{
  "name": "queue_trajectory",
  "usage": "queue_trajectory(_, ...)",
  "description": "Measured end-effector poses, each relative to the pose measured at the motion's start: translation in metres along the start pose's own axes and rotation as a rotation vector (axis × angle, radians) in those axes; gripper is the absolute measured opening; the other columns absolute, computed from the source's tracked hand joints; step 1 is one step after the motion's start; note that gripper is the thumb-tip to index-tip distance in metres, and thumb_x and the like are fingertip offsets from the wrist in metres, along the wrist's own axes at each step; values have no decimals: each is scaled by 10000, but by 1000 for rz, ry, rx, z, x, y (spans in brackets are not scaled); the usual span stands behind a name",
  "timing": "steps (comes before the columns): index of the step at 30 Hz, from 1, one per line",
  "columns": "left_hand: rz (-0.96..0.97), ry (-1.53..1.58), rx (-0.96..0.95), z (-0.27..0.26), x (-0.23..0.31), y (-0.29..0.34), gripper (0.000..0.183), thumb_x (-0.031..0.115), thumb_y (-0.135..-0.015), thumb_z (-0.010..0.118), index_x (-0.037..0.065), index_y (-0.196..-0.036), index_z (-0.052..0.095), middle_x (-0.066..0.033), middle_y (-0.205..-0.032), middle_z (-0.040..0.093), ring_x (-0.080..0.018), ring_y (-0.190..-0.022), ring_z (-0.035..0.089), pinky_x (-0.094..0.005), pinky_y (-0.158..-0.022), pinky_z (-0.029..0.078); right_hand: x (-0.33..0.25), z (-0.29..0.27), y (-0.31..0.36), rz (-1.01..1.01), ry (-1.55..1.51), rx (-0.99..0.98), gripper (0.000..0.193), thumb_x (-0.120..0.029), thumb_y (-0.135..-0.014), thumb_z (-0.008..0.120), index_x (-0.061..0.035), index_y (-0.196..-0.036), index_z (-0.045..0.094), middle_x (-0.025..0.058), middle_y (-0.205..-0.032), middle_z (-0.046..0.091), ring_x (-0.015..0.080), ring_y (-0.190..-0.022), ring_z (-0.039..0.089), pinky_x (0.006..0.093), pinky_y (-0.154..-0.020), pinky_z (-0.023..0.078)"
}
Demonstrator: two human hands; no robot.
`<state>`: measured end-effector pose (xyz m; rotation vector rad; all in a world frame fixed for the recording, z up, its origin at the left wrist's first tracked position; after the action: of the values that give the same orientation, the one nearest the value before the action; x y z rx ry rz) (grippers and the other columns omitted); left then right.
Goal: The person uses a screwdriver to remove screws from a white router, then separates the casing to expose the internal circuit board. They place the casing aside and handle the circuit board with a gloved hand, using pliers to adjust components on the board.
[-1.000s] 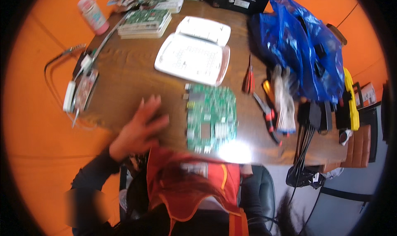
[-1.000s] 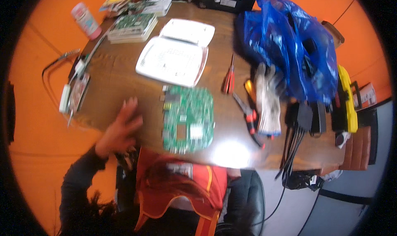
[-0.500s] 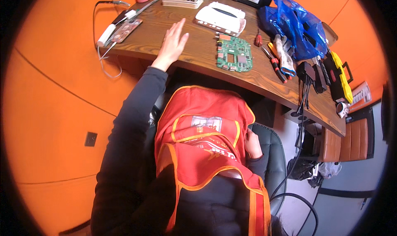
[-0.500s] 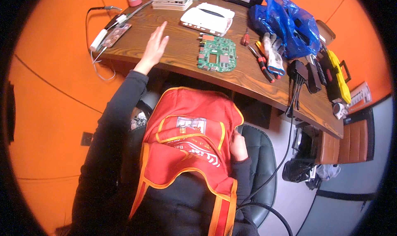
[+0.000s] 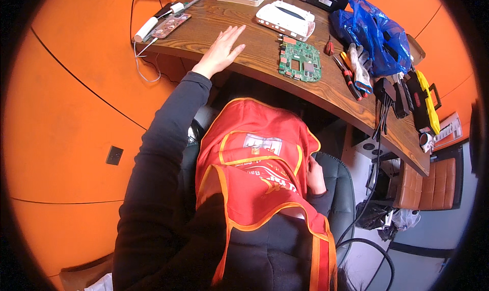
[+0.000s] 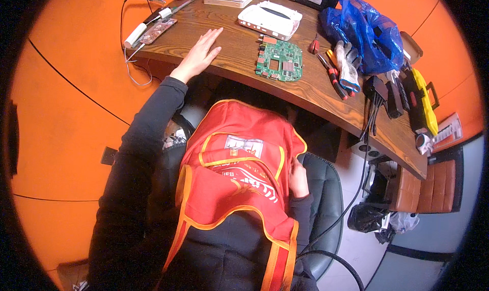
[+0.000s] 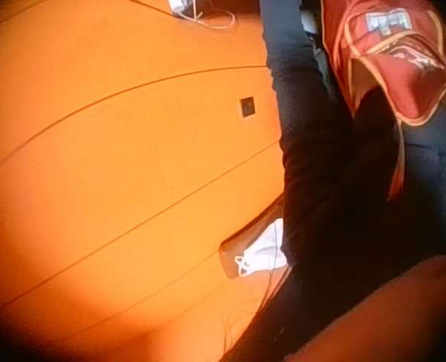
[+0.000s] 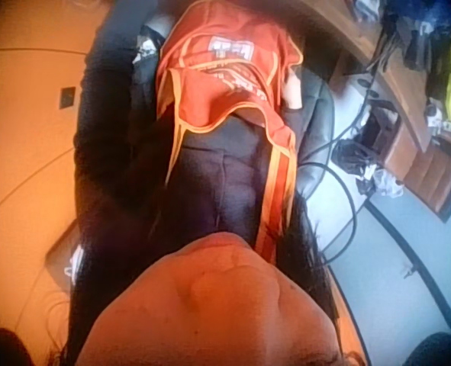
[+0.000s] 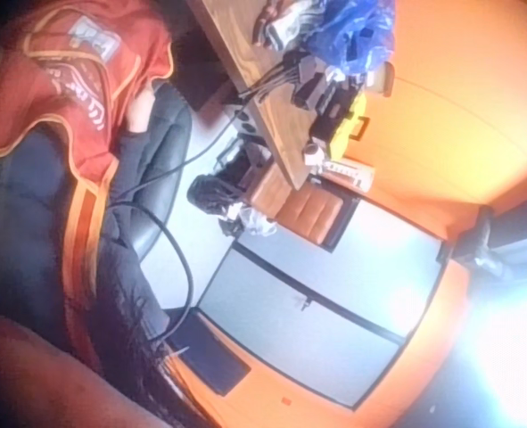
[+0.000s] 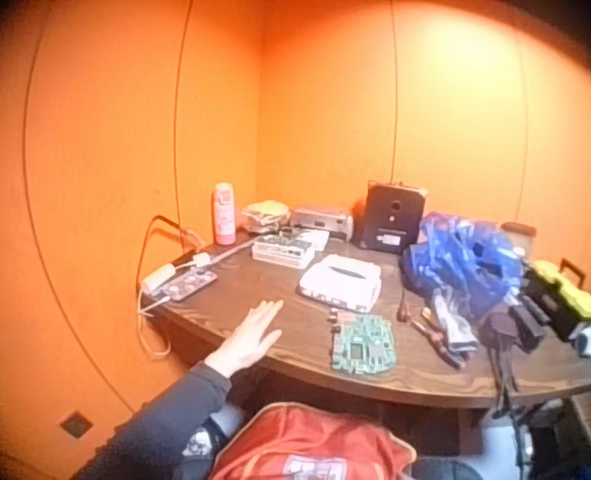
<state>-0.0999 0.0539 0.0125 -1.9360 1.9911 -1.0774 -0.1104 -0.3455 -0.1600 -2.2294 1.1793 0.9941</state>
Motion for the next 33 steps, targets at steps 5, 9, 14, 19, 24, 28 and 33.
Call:
queue_trajectory(5, -101, 35, -25, 0, -8, -3, 562, 356, -938, 444, 146, -1427, 262, -186, -1433, 314, -368, -1364, 197, -462, -1111, 156, -4, -1, -12, 17, 26, 6, 248, -79, -855, 513, 47, -1060, 571, 281, -934, 601, 401, -895, 603, 404, -731, 496)
queue_trajectory(9, -147, 100, -43, 0, -11, -4, 570, 371, -933, 455, 137, -1422, 276, -168, -1437, 317, -392, -1358, 192, -469, -1108, 157, -17, -4, -21, -88, 39, 77, 199, -27, -838, 491, 52, -995, 584, 275, -885, 601, 414, -851, 597, 431, -717, 488)
queue_trajectory(14, -144, 155, -4, -7, -6, 0, 559, 325, -930, 463, 119, -1418, 283, -148, -1432, 334, -392, -1351, 216, -450, -1109, 163, -24, -2, -28, -108, 36, 61, 199, -31, -836, 512, 58, -999, 584, 275, -892, 602, 409, -849, 602, 415, -725, 493)
queue_trajectory(19, -182, 241, 65, -17, -2, 1, 547, 273, -920, 469, 113, -1414, 297, -140, -1435, 334, -366, -1356, 226, -433, -1106, 175, -60, -30, -33, -138, 11, 129, 197, -19, -839, 515, 29, -1006, 608, 226, -916, 627, 370, -847, 619, 386, -751, 496)
queue_trajectory(24, -170, -48, 9, -9, 11, -4, 581, 271, -871, 507, 131, -1406, 328, -131, -1389, 407, -354, -1334, 281, -489, -1083, 199, -134, -69, -45, -432, 39, 276, 279, 87, -699, 563, -14, -950, 633, 128, -832, 645, 270, -721, 640, 324, -664, 516)
queue_trajectory(28, -195, -247, -28, -2, 15, -8, 597, 334, -842, 520, 146, -1388, 371, -131, -1344, 458, -369, -1313, 302, -543, -1073, 167, -178, -90, -70, -648, 29, 354, 336, 104, -637, 575, 3, -951, 640, 115, -832, 649, 250, -711, 644, 320, -644, 522)
queue_trajectory(33, -192, -259, -85, -1, 18, -14, 621, 351, -828, 524, 116, -1383, 372, -140, -1347, 446, -403, -1303, 290, -559, -1067, 151, -205, -110, -104, -721, 81, 446, 334, 120, -602, 566, 23, -912, 644, 136, -825, 646, 267, -732, 646, 331, -672, 530)
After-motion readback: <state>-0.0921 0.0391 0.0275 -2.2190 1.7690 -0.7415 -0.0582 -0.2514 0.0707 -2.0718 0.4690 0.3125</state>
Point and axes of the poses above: each hand's wrist, its own y-axis away from the middle knuckle, its own z-axis out of the palm, x = y × z, the point moved 9 cm from there along -y, towards the middle knuckle
